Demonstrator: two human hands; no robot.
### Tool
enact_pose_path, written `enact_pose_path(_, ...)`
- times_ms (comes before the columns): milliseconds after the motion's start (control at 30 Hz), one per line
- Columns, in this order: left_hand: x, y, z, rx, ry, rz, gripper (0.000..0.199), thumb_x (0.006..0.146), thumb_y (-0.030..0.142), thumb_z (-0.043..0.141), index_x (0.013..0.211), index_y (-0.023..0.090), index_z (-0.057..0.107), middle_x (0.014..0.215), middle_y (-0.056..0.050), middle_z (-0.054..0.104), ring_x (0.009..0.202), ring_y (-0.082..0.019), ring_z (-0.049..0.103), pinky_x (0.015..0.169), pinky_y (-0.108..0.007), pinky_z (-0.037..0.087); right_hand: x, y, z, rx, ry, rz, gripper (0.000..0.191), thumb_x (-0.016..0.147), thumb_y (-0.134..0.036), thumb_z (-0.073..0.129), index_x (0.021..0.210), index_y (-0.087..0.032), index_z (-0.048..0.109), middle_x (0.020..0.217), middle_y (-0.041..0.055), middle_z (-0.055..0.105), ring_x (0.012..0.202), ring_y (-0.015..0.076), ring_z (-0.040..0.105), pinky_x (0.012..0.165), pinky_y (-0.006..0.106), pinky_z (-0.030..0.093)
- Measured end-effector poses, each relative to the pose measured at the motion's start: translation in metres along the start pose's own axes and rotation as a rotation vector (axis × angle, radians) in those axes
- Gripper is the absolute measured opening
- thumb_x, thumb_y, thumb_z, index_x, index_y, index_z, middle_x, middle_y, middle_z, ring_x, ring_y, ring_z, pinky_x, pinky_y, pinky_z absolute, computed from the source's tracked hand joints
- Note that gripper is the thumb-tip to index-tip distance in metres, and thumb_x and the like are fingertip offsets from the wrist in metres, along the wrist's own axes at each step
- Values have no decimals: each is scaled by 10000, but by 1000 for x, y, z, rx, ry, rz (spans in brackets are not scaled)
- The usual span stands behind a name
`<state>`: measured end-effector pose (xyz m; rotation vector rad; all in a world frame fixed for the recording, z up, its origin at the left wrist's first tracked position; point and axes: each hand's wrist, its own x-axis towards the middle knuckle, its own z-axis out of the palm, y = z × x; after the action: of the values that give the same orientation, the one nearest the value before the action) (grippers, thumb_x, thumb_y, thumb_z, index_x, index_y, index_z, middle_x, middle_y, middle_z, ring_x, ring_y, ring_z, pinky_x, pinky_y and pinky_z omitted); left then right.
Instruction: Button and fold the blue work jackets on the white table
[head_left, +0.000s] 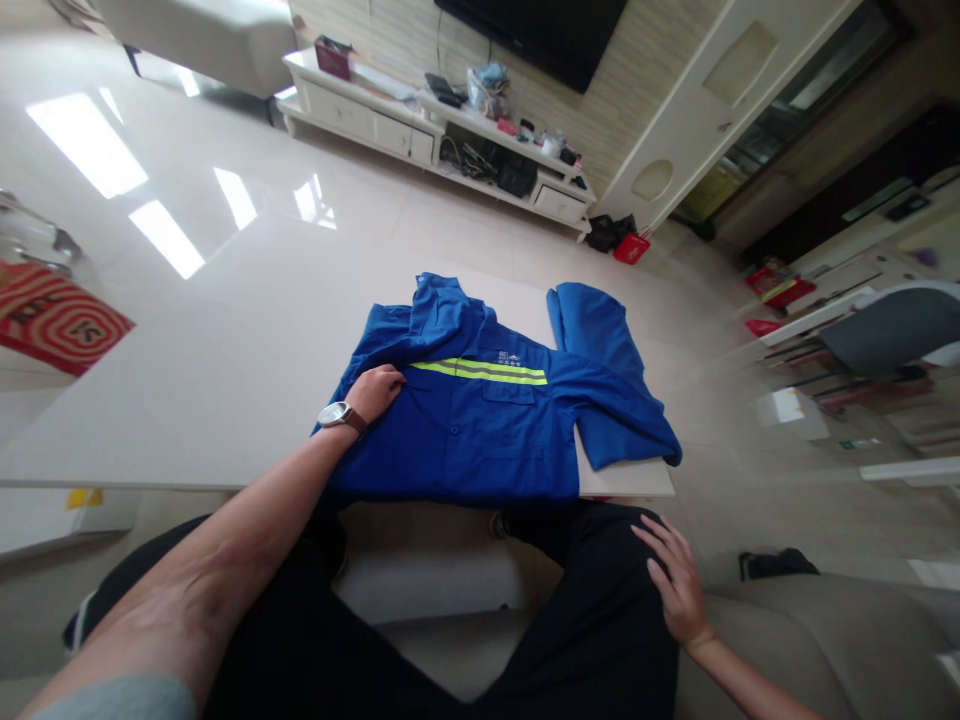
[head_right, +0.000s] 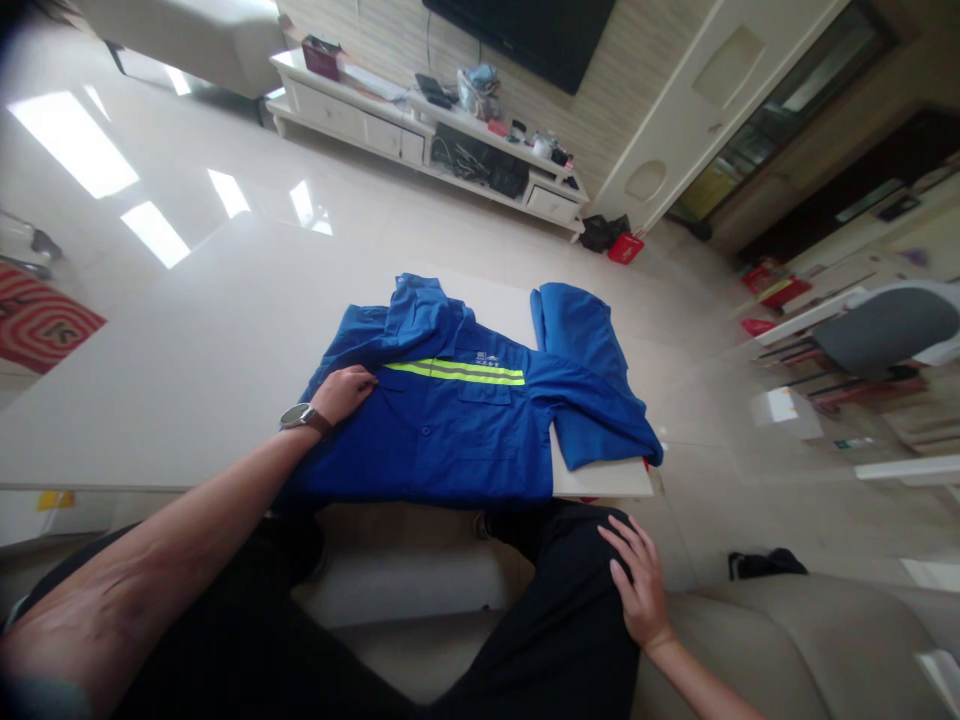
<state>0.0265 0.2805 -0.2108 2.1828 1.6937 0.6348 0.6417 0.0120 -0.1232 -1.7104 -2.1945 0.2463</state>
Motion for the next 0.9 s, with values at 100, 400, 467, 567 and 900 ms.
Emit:
enact_pose_path(100,0,2,-2,13,-12,-3,355,902,237,473,1038,203,799,1118,-109,754,1005,-258,711,947,-377,557,0,0,0,5,-4,-1,432,1033,-400,432,1426,-335,599,1525,54,539,1493,388,360,1162,707,323)
enact_pose_path(400,-3,5,0,35,-41,26,365,938,254,453,1080,208,787,1149,-107,758,1050,-270,704,954,-384,544,1,0,0,0,-4,-2,432,1032,-408,435,1425,-341,603,1526,45,539,1489,388,370,1171,706,320)
enact_pose_path(467,-4,5,0,45,-39,29,364,945,257,450,1075,211,788,1134,-106,763,1057,-272,697,960,-388,538,0,0,0,-1,-1,-3,433,1033,-407,432,1428,-347,599,1528,42,537,1487,388,372,1166,708,324)
enact_pose_path(567,-5,4,1,68,-34,65,378,961,264,432,1064,206,791,1081,-121,767,1035,-281,683,940,-406,534,0,-1,0,-4,1,-2,436,1033,-407,427,1428,-344,599,1528,45,537,1488,389,371,1164,707,325)
enact_pose_path(900,-8,4,-5,161,-51,91,351,966,305,461,1059,252,795,1086,-103,778,1106,-309,610,903,-427,489,1,-2,0,-9,5,-7,438,1027,-404,433,1426,-336,600,1522,48,544,1489,387,367,1164,700,330)
